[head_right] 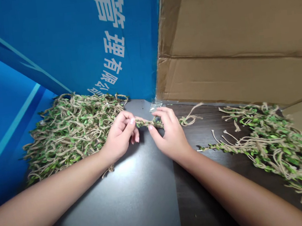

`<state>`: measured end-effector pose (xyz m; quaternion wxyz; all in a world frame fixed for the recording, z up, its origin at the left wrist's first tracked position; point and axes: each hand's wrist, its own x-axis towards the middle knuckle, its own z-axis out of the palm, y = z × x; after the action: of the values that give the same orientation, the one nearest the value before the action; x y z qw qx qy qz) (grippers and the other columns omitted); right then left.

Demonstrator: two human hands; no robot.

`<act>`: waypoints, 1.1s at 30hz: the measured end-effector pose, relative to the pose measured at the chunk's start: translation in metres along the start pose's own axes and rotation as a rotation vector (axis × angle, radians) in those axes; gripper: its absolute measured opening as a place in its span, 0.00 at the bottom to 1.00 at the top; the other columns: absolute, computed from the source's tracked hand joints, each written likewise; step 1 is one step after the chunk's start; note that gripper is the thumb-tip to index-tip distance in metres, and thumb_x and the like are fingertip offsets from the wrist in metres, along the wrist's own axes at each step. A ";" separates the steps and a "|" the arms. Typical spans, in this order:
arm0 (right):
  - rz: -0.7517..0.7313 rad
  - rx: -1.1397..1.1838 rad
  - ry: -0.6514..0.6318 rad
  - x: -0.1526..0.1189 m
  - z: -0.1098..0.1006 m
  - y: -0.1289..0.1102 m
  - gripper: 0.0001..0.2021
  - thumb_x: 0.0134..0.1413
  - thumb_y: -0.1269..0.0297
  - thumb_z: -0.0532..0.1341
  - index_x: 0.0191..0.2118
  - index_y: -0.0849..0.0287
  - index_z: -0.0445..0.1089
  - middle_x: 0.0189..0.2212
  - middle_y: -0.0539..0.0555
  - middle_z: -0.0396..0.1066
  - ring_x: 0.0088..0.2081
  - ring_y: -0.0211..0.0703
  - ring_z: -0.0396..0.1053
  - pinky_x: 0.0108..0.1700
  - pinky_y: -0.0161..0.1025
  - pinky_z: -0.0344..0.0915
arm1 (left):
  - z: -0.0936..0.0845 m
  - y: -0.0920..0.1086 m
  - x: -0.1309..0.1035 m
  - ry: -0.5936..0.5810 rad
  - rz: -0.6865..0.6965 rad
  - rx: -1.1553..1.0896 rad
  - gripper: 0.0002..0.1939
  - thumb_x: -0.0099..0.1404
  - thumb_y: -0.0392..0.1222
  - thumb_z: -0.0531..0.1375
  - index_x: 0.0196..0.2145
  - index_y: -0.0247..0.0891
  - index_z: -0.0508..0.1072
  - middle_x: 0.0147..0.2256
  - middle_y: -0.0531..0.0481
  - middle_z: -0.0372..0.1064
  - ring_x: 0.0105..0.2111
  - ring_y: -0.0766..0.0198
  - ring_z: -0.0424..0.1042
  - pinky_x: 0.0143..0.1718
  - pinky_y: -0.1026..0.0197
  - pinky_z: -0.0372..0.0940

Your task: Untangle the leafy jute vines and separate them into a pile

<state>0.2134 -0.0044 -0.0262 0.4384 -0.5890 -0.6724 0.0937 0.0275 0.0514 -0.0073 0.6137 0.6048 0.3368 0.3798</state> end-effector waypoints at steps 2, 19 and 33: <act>-0.018 0.009 -0.005 0.000 0.000 -0.001 0.16 0.64 0.60 0.62 0.55 0.55 0.67 0.58 0.62 0.67 0.62 0.53 0.68 0.64 0.56 0.68 | 0.000 0.001 0.001 -0.004 -0.024 -0.059 0.18 0.73 0.58 0.58 0.40 0.42 0.60 0.24 0.61 0.63 0.17 0.74 0.63 0.19 0.70 0.57; -0.027 -0.031 -0.064 0.001 -0.001 0.000 0.05 0.65 0.67 0.59 0.37 0.56 0.72 0.36 0.52 0.75 0.40 0.44 0.70 0.46 0.44 0.63 | 0.000 0.001 -0.002 0.182 0.127 0.120 0.14 0.75 0.54 0.57 0.41 0.41 0.66 0.25 0.59 0.55 0.23 0.72 0.54 0.25 0.66 0.51; -0.070 0.075 -0.043 0.003 -0.005 -0.005 0.07 0.68 0.64 0.59 0.41 0.56 0.74 0.35 0.53 0.78 0.37 0.42 0.72 0.40 0.41 0.67 | -0.002 0.011 -0.007 0.015 0.449 0.658 0.07 0.70 0.45 0.63 0.39 0.39 0.71 0.38 0.50 0.67 0.34 0.67 0.65 0.38 0.61 0.62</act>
<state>0.2131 -0.0054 -0.0188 0.4489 -0.5460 -0.6978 0.1161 0.0220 0.0462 0.0035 0.2865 0.8249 0.3043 0.3806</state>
